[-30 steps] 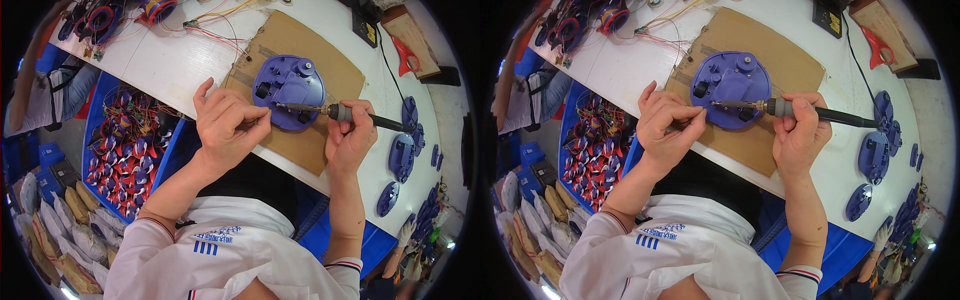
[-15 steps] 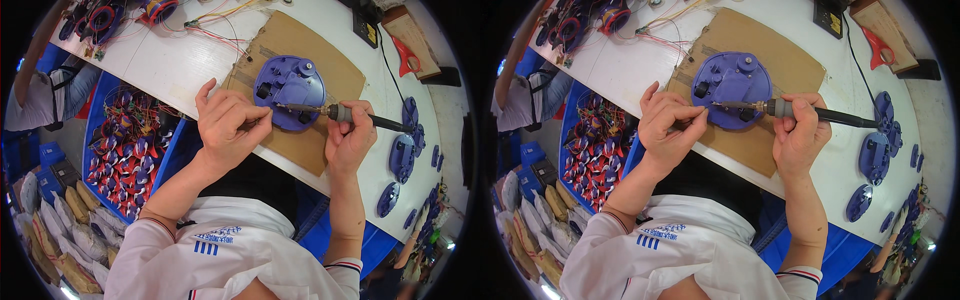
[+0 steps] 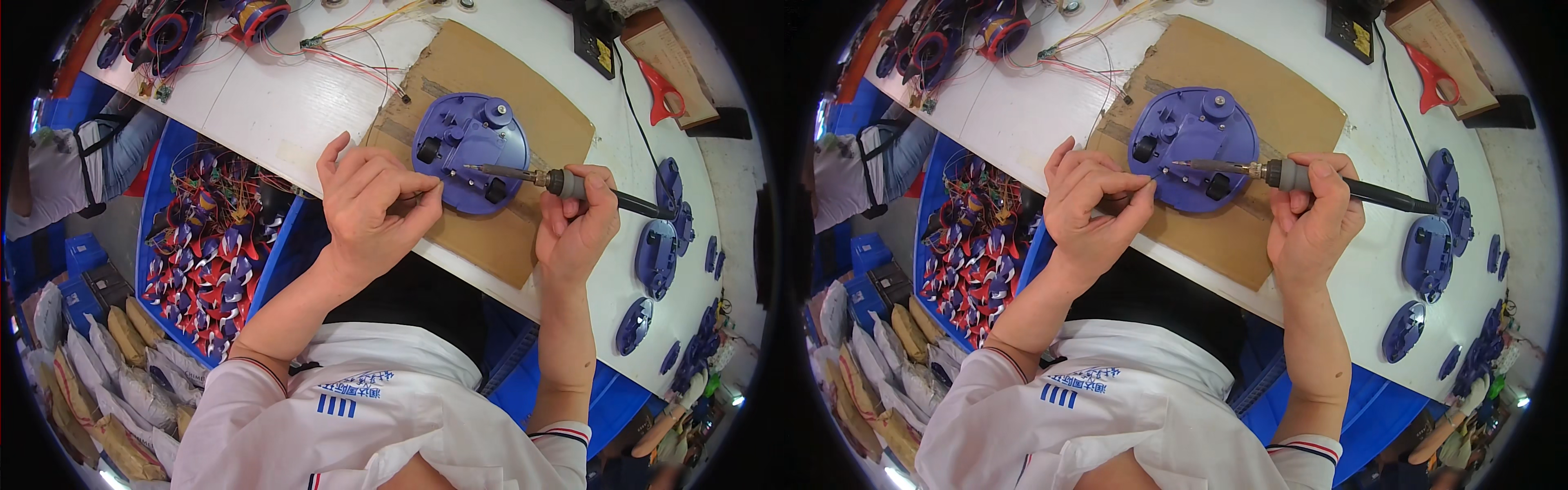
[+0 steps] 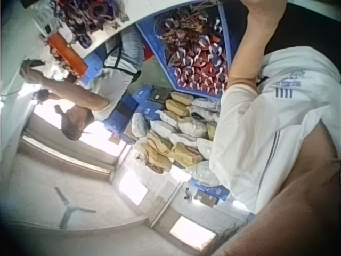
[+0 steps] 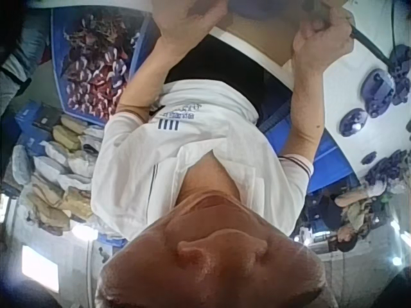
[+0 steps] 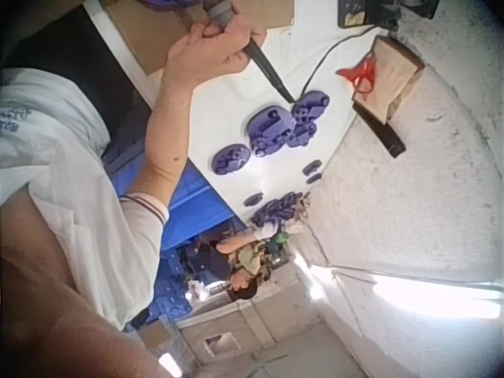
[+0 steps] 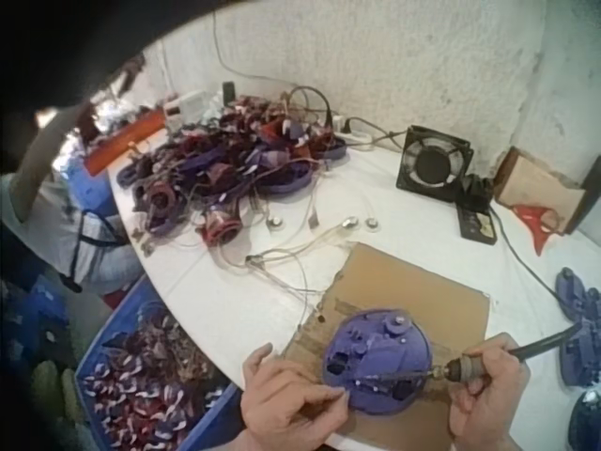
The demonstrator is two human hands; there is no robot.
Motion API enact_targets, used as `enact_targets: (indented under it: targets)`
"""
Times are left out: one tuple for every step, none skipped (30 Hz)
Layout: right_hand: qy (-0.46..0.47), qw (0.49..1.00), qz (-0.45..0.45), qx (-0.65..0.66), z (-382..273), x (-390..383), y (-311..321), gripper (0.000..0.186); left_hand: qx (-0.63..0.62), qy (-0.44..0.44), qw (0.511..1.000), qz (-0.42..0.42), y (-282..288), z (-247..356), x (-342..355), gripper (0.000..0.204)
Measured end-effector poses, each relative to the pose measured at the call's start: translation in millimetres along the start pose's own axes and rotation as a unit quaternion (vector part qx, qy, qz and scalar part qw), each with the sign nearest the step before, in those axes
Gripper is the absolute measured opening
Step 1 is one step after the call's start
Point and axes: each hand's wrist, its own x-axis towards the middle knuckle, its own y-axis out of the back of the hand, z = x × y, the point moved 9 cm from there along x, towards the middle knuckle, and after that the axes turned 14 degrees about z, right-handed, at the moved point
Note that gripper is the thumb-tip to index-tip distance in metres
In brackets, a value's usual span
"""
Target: The recorder is soldering wires and electronic components onto purple plastic housings at a workshop bench.
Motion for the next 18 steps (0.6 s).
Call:
enact_targets:
  targets:
    - [-0.003,1.000,0.003,0.004,-0.3,0.9,1.3,0.022,0.011,0.003,1.000,-0.009,-0.8,-1.6,-0.6,0.018]
    - [-0.005,1.000,0.007,0.002,-0.9,1.8,2.8,0.022,0.005,-0.001,1.000,-0.008,0.2,-0.8,-0.3,0.018]
    - [-0.008,1.000,0.016,0.002,-1.3,2.9,4.8,0.022,0.005,0.000,1.000,-0.012,-0.1,-1.3,0.3,0.019]
    - [-0.010,1.000,0.024,0.003,-2.1,4.1,6.6,0.023,0.006,-0.001,1.000,-0.016,0.2,-0.3,1.3,0.019]
    - [-0.014,0.999,0.033,0.002,-2.5,5.2,8.1,0.023,0.009,-0.002,1.000,-0.022,0.3,1.1,2.7,0.019]
    - [-0.016,0.999,0.040,0.006,-3.5,5.8,8.9,0.024,0.013,-0.007,1.000,-0.025,1.2,4.0,5.2,0.020]
    - [-0.016,0.999,0.045,0.013,-5.1,6.7,9.5,0.024,0.018,-0.006,0.999,-0.026,3.0,6.2,8.7,0.021]
    - [-0.020,0.999,0.049,0.013,-5.9,8.1,10.1,0.024,0.021,-0.018,0.999,-0.029,4.4,10.5,13.0,0.021]
    - [-0.024,0.998,0.053,0.014,-6.9,8.7,11.1,0.025,0.025,-0.022,0.999,-0.032,6.5,13.6,18.3,0.021]
    - [-0.028,0.998,0.058,0.015,-8.3,9.4,12.7,0.025,0.029,-0.036,0.998,-0.040,6.4,17.3,24.0,0.021]
    - [-0.039,0.997,0.061,0.021,-8.7,10.8,14.5,0.026,0.025,-0.049,0.998,-0.028,10.3,19.1,32.5,0.020]
    - [-0.043,0.997,0.059,0.024,-11.5,13.4,16.4,0.026,0.027,-0.049,0.998,-0.016,13.1,14.6,43.9,0.019]
    - [-0.047,0.997,0.063,0.025,-14.5,16.3,19.8,0.027,0.027,-0.060,0.998,-0.002,13.8,7.6,58.6,0.017]
    - [-0.051,0.995,0.078,0.024,-16.5,19.0,25.4,0.027,0.025,-0.071,0.997,0.011,12.0,-0.6,73.8,0.016]
    - [-0.054,0.995,0.075,0.028,-18.1,22.2,27.1,0.028,0.028,-0.075,0.996,0.028,7.1,-12.7,91.1,0.014]
    - [-0.056,0.995,0.081,0.031,-19.5,25.8,30.6,0.028,0.032,-0.075,0.995,0.049,-0.4,-27.5,110.4,0.013]
    - [-0.052,0.995,0.074,0.038,-22.0,28.9,32.0,0.028,0.027,-0.071,0.996,0.038,-14.2,-43.5,128.8,0.012]
    - [-0.056,0.993,0.097,0.030,-21.7,31.7,38.4,0.028,0.012,-0.082,0.996,0.042,-27.8,-56.7,150.3,0.011]
